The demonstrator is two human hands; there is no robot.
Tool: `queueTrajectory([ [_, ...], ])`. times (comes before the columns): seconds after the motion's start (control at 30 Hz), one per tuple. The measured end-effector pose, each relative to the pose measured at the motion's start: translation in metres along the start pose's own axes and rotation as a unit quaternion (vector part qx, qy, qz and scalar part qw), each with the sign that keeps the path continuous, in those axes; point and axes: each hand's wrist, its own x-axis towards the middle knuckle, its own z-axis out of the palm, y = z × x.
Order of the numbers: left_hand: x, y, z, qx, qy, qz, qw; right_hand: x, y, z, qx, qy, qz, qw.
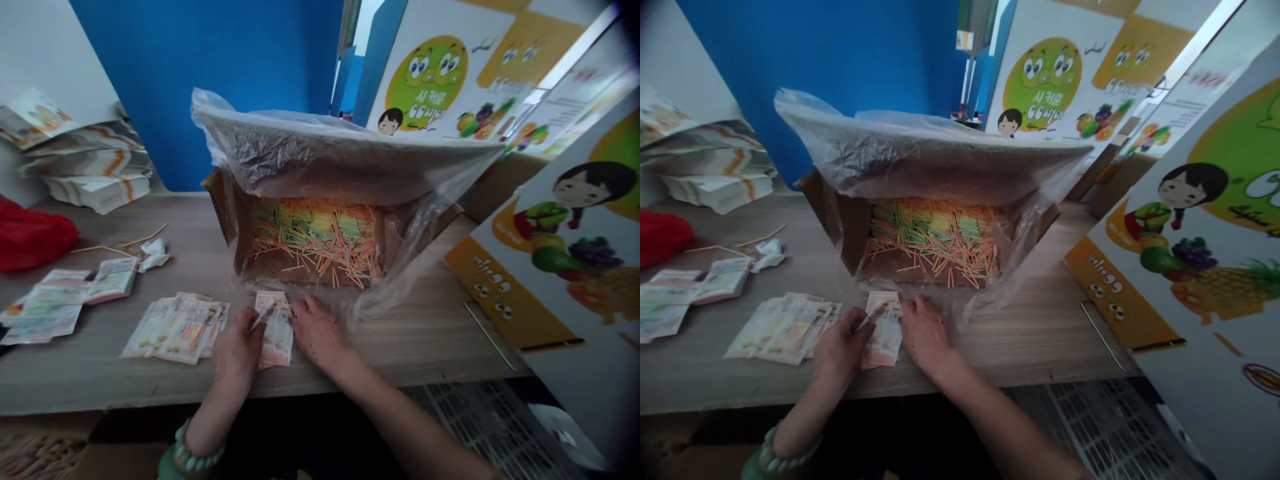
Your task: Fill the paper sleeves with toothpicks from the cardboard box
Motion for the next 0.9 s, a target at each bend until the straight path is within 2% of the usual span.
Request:
queueTrajectory([
  [0.17, -0.005, -0.005, -0.006, -0.073, 0.047, 0.053, 0.995, 0.006, -0.008, 0.0, -0.03, -0.041, 0.009, 0.999],
  [0.33, -0.009, -0.01, -0.016, -0.127, 0.055, 0.033, 0.99, 0.004, 0.0, -0.004, -0.002, 0.007, -0.006, 1.0],
  [0.47, -0.009, -0.017, -0.017, -0.129, 0.056, 0.058, 0.988, -0.003, 0.029, -0.027, -0.019, 0.039, 0.002, 0.999],
  [0.57, -0.011, -0.02, -0.011, -0.107, 0.073, 0.136, 0.982, -0.015, 0.061, -0.043, -0.093, 0.028, 0.009, 0.995],
  [0.7, -0.016, -0.007, 0.008, -0.035, 0.104, 0.293, 0.95, -0.027, 0.097, -0.042, -0.174, 0.011, 0.001, 0.985],
  [0.8, -0.016, 0.011, 0.029, 0.019, 0.035, 0.394, 0.918, -0.021, 0.112, -0.039, -0.198, 0.007, -0.026, 0.98],
  [0.9, -0.011, 0.022, 0.048, 0.057, -0.044, 0.411, 0.909, 0.003, 0.116, -0.049, -0.174, 0.029, -0.046, 0.983],
])
